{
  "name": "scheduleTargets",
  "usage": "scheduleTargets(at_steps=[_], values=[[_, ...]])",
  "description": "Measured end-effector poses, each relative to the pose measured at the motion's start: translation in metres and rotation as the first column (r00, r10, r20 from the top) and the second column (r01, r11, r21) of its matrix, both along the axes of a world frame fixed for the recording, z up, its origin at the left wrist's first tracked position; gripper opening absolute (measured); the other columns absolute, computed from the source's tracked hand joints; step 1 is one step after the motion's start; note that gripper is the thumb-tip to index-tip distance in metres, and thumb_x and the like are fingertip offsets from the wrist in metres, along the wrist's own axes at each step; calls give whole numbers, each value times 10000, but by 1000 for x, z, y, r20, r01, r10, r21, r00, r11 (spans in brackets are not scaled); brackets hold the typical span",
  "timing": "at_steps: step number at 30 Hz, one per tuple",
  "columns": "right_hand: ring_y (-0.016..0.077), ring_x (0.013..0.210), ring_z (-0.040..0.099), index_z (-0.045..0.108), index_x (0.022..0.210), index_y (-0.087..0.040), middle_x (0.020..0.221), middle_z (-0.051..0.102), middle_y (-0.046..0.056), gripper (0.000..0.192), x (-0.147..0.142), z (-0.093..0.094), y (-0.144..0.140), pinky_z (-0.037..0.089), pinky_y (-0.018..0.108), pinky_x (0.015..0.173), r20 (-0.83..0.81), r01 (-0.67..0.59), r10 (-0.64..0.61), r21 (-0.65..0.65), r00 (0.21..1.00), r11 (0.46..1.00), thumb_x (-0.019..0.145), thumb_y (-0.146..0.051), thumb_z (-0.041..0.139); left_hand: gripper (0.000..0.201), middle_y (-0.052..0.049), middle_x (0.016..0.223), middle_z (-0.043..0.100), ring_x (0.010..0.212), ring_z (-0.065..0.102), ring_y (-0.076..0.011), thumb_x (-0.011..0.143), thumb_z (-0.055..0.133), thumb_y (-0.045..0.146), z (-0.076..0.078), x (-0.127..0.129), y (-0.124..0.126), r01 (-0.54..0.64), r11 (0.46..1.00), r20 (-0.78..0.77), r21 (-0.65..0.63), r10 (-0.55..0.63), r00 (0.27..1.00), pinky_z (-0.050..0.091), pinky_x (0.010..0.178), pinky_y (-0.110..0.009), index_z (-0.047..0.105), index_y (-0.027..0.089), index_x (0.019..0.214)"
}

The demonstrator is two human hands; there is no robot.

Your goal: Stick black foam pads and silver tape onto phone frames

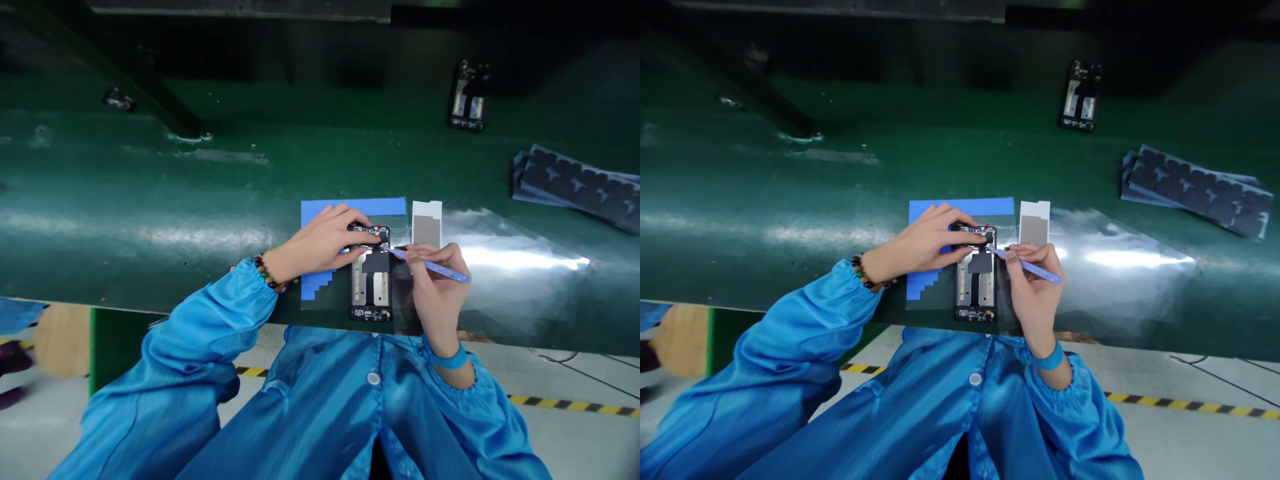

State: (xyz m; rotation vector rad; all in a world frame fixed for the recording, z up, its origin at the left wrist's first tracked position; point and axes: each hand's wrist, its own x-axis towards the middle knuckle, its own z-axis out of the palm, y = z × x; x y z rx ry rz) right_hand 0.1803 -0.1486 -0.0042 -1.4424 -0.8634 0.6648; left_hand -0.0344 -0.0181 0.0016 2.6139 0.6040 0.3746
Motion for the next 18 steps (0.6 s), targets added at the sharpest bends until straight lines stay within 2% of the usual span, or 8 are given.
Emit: scheduleTargets(at_steps=[2,5,7,9,11,14,16,18], values=[[238,971,790,554,808,-265,757,680,-36,316,7,4,-1,624,478,1007,-2,66,-66,66,998,996,901,-278,855,386,-108,1437,643,1224,603,-290,1115,567,335,0,1,-1,11,997,-48,72,-7,999,480,985,-445,674,338,1486],[239,966,789,570,834,-265,802,708,-23,306,26,6,-2,610,504,1058,-17,170,-169,148,985,974,878,-258,873,468,-130,1516,598,1315,585,-310,1117,549,325,4,1,-11,22,989,-103,147,-7,995,482,1107,-499,584,337,1584],[234,954,790,577,848,-259,827,731,-13,303,41,4,-4,611,503,1057,-24,205,-204,159,979,966,871,-268,880,556,-150,1605,550,1411,550,-343,1105,579,475,8,0,-28,66,987,-99,149,-51,994,436,1222,-570,528,294,1629],[227,934,789,583,841,-253,809,727,-14,308,54,-2,-6,605,500,1072,-25,241,-240,175,970,955,862,-276,890,783,-165,1658,517,1474,521,-373,1018,630,711,11,-2,-53,143,983,-78,113,-135,988,392,1291,-610,518,236,1630],[219,920,789,581,831,-250,793,725,-19,316,64,-10,-7,599,498,1086,-45,272,-268,198,962,942,850,-274,896,857,-147,1679,513,1503,518,-359,946,706,757,10,-3,-80,220,971,-101,96,-211,972,404,1308,-585,540,237,1606],[210,917,792,574,849,-249,816,751,-26,311,72,-20,-9,606,498,1068,-114,295,-277,202,954,934,846,-285,883,580,-79,1571,638,1418,611,-267,982,783,449,7,-2,-113,231,960,-113,157,-215,970,454,1286,-482,628,274,1512],[206,919,795,576,861,-245,830,762,-27,307,74,-23,-9,610,493,1057,-151,311,-285,197,947,930,846,-294,878,338,-32,1376,761,1266,687,-208,1023,717,294,8,-2,-121,210,949,5,236,-217,976,479,1249,-418,726,263,1360],[207,927,796,579,865,-239,836,764,-17,313,75,-25,-9,614,489,1051,-167,318,-289,186,943,930,842,-302,885,186,4,1195,817,1134,716,-168,1055,664,233,17,-3,-116,176,936,177,305,-237,955,507,1180,-369,783,253,1197]])
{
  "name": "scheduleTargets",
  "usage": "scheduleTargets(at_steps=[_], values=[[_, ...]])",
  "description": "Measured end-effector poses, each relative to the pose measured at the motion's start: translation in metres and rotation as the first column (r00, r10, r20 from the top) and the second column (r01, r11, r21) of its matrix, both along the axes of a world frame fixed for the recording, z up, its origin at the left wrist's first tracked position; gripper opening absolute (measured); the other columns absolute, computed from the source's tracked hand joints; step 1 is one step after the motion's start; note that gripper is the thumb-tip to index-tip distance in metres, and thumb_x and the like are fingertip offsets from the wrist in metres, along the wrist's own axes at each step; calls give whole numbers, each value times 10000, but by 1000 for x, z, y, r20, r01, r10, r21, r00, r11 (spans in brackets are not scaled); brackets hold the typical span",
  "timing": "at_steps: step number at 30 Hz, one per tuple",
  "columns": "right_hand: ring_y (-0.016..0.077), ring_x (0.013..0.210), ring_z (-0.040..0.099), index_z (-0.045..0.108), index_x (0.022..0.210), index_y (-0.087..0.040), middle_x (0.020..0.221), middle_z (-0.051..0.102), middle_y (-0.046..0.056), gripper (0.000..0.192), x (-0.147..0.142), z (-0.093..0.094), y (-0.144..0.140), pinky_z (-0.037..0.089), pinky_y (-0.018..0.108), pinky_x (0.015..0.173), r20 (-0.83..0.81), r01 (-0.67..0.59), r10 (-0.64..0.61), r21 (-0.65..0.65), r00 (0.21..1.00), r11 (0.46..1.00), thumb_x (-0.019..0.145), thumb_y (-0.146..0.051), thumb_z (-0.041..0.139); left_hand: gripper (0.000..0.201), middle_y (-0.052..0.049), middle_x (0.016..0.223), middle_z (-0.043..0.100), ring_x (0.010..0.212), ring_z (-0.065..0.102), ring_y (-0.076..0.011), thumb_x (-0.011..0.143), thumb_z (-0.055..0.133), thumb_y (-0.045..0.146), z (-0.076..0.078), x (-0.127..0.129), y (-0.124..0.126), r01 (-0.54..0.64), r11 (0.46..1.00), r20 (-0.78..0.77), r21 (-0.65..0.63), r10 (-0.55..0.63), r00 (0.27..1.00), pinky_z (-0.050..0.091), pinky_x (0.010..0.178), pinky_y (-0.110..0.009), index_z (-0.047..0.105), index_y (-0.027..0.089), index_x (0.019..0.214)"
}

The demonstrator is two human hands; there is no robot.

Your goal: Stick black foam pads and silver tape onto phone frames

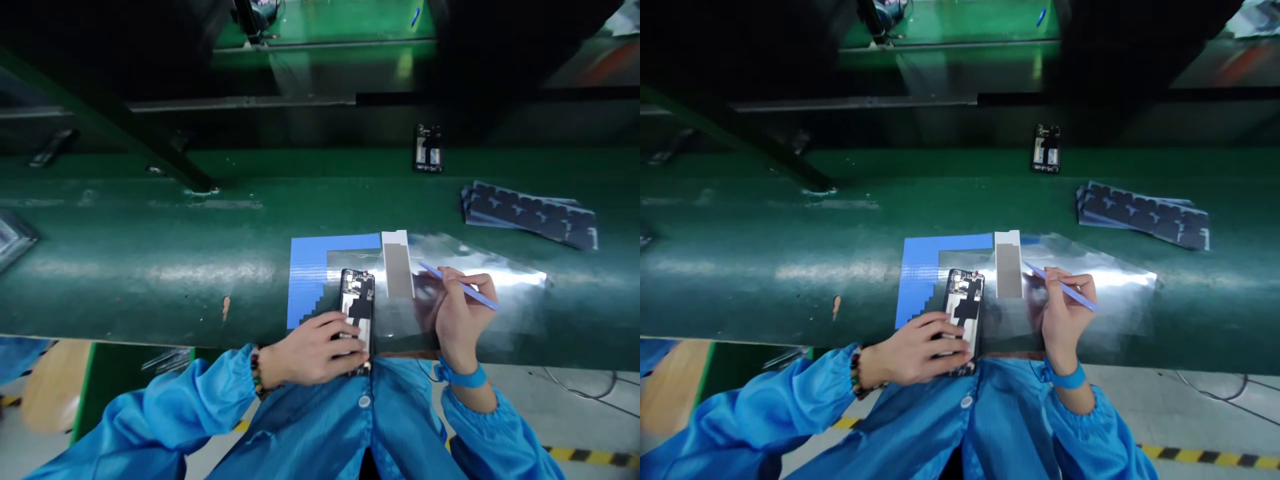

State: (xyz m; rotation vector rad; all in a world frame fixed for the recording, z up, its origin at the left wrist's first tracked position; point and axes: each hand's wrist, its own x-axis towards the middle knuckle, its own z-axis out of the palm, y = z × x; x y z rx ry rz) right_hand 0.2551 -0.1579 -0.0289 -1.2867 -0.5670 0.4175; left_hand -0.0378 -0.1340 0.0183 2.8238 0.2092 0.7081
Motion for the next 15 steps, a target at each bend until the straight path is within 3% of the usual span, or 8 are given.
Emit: scheduleTargets(at_steps=[4,7,11,15], values=[[210,940,798,579,870,-239,849,765,-7,321,1,-1,0,618,514,1056,-31,4,-4,-8,1000,1000,846,-330,886,186,7,1089,820,1076,711,-166,1081,639,195,31,-3,40,-78,997,194,15,74,978,524,990,-371,809,266,1059],[206,942,800,589,876,-243,859,776,-9,312,1,-1,0,621,507,1050,-48,15,-15,-3,999,1000,839,-333,886,269,-29,977,772,980,679,-198,1109,619,347,47,6,81,-193,974,342,-118,222,913,531,882,-406,826,288,947],[204,922,801,579,866,-245,852,782,-9,333,1,-3,0,624,499,1038,-64,21,-22,-17,998,1000,835,-354,892,206,-30,944,725,868,687,-172,989,801,402,42,28,142,-235,903,509,-361,401,762,559,745,-343,834,276,830],[205,908,801,582,858,-242,843,779,-7,337,1,-2,0,625,499,1041,-65,9,-10,-9,998,1000,823,-349,900,136,-23,928,756,919,728,-191,902,832,294,20,34,227,-367,808,604,-461,588,537,608,854,-354,822,255,772]])
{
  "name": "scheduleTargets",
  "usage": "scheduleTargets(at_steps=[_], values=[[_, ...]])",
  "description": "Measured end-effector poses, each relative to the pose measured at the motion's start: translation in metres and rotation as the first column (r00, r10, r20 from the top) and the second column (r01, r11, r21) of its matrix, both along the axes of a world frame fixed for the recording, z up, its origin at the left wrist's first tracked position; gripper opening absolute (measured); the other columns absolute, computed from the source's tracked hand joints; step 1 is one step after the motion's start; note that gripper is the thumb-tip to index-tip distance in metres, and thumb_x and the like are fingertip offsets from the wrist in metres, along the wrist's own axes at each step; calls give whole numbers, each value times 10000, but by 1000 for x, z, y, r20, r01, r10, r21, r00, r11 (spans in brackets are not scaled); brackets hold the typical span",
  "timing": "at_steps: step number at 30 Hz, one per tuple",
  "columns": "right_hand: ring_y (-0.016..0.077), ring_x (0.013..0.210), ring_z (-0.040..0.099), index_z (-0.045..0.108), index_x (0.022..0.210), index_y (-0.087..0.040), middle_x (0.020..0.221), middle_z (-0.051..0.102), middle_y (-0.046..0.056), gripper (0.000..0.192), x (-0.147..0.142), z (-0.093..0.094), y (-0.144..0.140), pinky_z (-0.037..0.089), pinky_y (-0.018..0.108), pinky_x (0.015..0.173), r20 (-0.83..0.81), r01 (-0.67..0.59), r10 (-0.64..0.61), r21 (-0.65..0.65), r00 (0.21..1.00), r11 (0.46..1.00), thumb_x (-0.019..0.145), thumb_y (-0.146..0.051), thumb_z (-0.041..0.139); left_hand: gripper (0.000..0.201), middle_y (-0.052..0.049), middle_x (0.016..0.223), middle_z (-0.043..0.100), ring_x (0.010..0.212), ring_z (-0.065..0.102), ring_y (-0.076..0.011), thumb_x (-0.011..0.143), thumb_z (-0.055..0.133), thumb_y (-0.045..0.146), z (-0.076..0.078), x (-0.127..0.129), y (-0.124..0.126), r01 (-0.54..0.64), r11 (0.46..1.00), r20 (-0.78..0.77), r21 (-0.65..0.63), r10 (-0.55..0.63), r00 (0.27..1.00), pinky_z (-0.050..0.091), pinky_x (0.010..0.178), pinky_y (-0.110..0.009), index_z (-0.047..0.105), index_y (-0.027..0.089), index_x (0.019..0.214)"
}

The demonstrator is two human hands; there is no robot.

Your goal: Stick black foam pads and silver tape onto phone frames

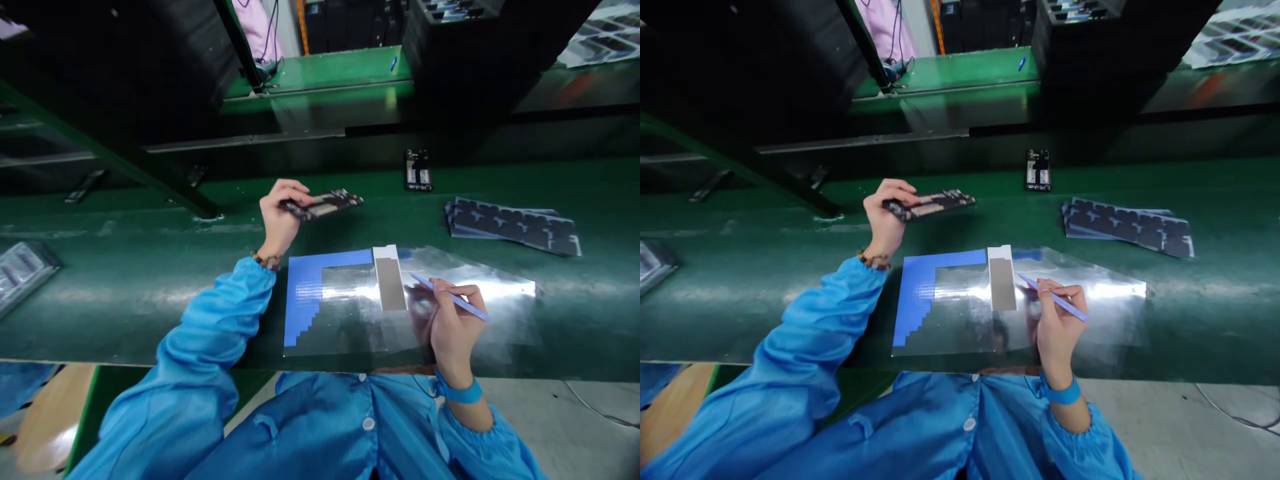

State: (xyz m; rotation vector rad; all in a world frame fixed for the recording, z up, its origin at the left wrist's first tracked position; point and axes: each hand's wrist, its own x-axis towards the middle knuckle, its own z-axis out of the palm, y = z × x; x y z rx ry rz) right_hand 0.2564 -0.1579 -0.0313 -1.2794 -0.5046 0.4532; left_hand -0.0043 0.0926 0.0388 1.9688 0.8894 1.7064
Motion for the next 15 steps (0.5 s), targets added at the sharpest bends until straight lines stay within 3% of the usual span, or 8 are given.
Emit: scheduleTargets(at_steps=[2,4,7,11,15], values=[[211,928,804,591,853,-240,853,783,-2,334,1,0,0,620,502,1053,0,2,-2,-4,1000,1000,820,-350,906,90,-39,1013,786,1019,749,-212,889,778,211,-13,-6,44,-96,995,-41,-8,95,995,623,965,-385,823,235,814],[216,947,806,597,850,-240,868,786,2,342,2,-1,1,618,502,1057,0,8,-8,-11,1000,1000,812,-361,915,133,-64,1190,797,1165,747,-227,899,710,161,-26,-14,81,-159,985,-188,-67,144,972,611,1077,-411,829,217,916],[214,960,806,607,851,-235,884,789,10,361,1,-3,0,615,483,1054,6,10,-9,-22,1000,1000,803,-385,932,258,-115,1425,738,1321,717,-252,920,650,145,-47,-25,117,-176,966,-416,-192,83,906,578,1183,-451,823,184,1107],[234,1000,817,629,895,-227,950,811,45,370,-3,4,-5,632,466,1013,75,7,-2,-74,997,997,833,-443,922,391,-103,1535,684,1417,672,-278,871,627,108,-64,-37,135,-149,958,-537,-247,-7,844,496,1295,-482,825,176,1201],[241,1006,821,711,975,-219,1018,826,74,340,-6,40,6,656,425,945,195,-58,85,-140,977,988,882,-493,889,490,-44,1619,618,1495,609,-270,884,560,100,-66,-50,132,-156,955,-615,-254,-35,788,447,1343,-466,805,208,1294]])
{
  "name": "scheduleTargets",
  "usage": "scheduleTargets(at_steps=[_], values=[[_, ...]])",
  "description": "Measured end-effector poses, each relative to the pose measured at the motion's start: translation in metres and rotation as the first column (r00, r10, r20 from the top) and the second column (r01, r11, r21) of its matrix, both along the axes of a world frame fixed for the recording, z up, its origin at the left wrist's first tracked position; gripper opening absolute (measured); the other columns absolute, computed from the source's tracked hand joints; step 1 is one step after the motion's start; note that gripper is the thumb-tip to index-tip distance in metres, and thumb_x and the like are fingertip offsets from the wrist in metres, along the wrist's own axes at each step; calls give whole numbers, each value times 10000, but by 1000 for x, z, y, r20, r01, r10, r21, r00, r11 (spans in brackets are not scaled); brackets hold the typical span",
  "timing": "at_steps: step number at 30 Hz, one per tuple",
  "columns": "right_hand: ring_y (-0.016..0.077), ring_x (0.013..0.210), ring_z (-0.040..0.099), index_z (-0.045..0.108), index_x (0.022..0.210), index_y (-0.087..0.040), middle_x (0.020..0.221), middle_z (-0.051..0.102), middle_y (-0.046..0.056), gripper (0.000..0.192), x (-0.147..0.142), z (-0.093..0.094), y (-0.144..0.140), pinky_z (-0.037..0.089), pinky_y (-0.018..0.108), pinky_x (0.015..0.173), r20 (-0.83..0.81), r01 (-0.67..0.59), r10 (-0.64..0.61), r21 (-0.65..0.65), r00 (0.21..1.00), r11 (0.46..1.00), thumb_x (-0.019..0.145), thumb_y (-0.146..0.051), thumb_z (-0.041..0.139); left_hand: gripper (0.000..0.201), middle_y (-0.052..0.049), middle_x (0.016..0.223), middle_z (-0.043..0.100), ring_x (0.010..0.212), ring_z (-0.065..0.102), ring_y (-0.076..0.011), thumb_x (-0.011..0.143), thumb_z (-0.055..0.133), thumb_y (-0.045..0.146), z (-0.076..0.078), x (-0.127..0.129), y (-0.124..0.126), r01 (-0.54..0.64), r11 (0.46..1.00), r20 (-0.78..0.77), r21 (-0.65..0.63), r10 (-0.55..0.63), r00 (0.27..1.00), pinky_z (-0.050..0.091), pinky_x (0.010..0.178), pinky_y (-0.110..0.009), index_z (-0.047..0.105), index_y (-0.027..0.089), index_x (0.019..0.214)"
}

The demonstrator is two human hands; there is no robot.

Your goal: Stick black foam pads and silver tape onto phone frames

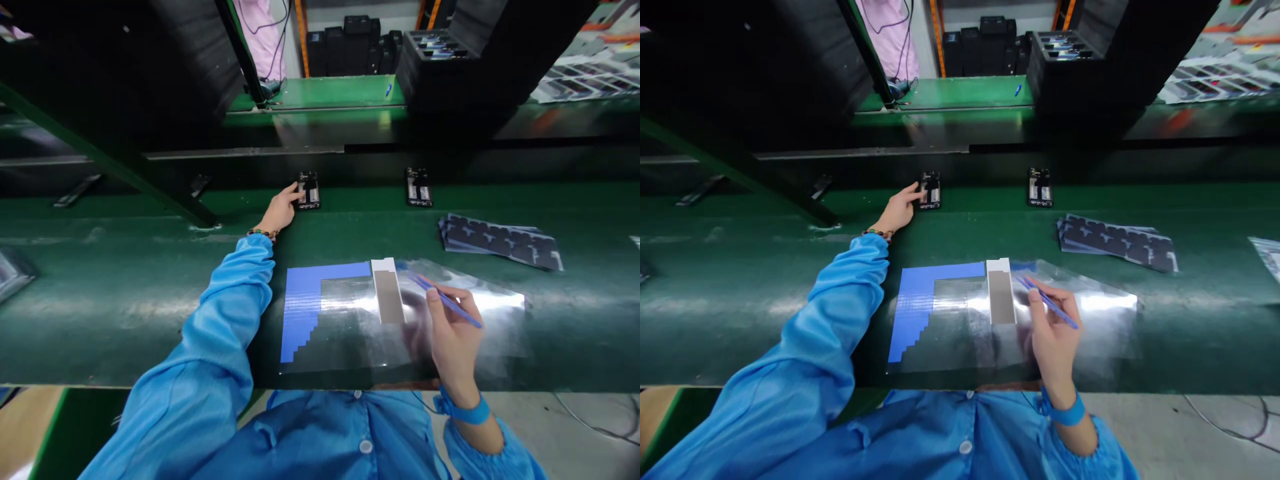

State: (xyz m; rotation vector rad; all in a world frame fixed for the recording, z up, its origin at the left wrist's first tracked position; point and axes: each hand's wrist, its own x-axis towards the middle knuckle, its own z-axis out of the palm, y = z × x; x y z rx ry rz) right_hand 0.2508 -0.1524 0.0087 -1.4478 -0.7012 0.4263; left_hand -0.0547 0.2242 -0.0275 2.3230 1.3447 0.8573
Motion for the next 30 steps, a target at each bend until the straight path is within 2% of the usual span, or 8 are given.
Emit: scheduleTargets(at_steps=[3,5,9,11,16,20,26,30], values=[[223,976,812,747,1029,-222,997,822,65,341,-3,34,35,658,394,905,44,-119,117,59,992,991,957,-551,802,513,-72,1646,589,1516,583,-267,939,528,153,2,-9,-16,-33,999,-24,21,33,999,418,1356,-460,745,184,1403],[203,922,803,748,1049,-223,944,816,55,390,-7,45,67,646,362,864,43,-231,228,87,973,969,1007,-609,713,489,-92,1631,599,1510,579,-271,990,530,250,3,-13,-30,-60,997,-48,39,62,997,420,1346,-476,716,160,1434],[165,752,756,638,1005,-246,734,737,-15,439,-11,26,123,598,313,798,-39,-372,382,157,923,915,1037,-683,616,562,-177,1580,626,1481,585,-397,1008,521,489,0,-23,-51,-54,997,-78,46,58,995,417,1287,-658,743,106,1355],[152,704,725,576,963,-254,691,704,-36,456,-11,5,137,557,286,741,-68,-376,388,138,919,916,1038,-703,597,624,-167,1563,643,1458,607,-397,1030,444,597,-2,-28,-56,-58,996,-168,67,68,984,447,1270,-618,750,142,1328],[136,659,691,547,973,-256,664,691,-61,512,-13,-24,138,493,254,681,-131,-436,440,64,888,898,1009,-765,598,457,26,1522,691,1398,650,-333,940,522,607,-4,-34,-51,-114,991,-254,68,128,959,494,1227,-571,705,330,1252],[136,660,684,540,970,-255,668,683,-64,549,-14,-22,135,500,257,692,-156,-449,446,22,881,893,987,-801,596,421,20,1457,705,1328,650,-353,905,537,606,4,-30,-53,-110,993,-270,29,114,956,508,1182,-600,684,348,1204],[133,647,688,563,933,-250,649,662,-69,532,-17,-20,134,502,248,669,-165,-513,512,40,843,857,972,-773,652,329,-10,1072,703,1225,595,-364,828,559,595,20,-23,-65,-127,992,-255,-1,123,959,493,1151,-609,703,375,1025],[131,647,690,572,911,-246,656,676,-64,530,-19,-20,133,491,242,642,-170,-526,523,34,835,850,958,-762,686,341,15,1071,664,1237,562,-350,826,537,569,12,-28,-56,-143,990,-307,-17,131,943,499,1147,-612,675,418,1100]])
